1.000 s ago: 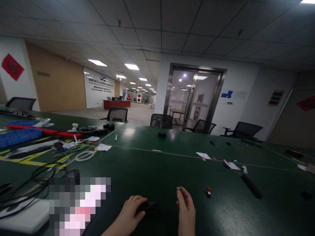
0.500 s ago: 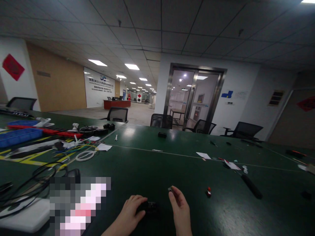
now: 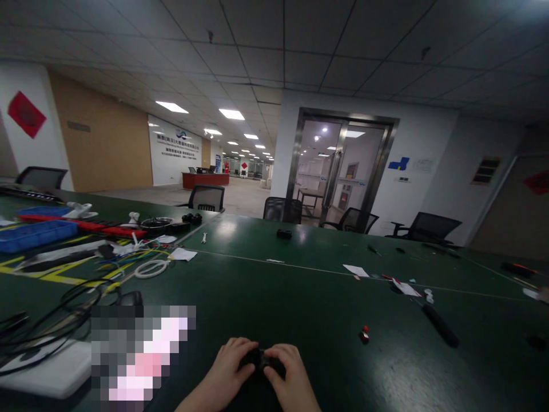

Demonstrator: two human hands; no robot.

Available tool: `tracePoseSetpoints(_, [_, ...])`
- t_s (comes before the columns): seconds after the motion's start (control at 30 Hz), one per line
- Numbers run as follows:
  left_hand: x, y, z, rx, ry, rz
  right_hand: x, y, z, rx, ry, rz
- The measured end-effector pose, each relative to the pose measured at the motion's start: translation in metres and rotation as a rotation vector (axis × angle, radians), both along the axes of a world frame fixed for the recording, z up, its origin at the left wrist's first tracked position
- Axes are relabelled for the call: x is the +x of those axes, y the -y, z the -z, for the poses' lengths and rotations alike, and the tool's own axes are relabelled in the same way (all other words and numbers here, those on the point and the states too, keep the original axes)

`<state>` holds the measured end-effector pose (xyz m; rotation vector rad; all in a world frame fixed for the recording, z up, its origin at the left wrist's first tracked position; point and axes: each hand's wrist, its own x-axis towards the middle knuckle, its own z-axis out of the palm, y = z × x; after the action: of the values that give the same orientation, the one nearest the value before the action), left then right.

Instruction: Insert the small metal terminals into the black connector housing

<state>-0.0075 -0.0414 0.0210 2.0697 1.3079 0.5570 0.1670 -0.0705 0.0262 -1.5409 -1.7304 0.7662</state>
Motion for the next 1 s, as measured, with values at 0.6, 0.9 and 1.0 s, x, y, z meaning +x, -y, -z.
tracePoseSetpoints(0.6, [0.001, 0.001, -0.002, -0.017, -0.009, -0.014, -0.002, 0.002, -0.007, -0.038, 0.144, -0.029])
tracePoseSetpoints(0.9, [0.001, 0.003, -0.006, -0.028, -0.005, 0.001, -0.003, 0.001, -0.002, 0.016, 0.135, -0.018])
tracePoseSetpoints(1.0, [0.001, 0.002, -0.003, -0.019, 0.001, -0.004, -0.003, 0.002, -0.003, -0.001, 0.142, -0.031])
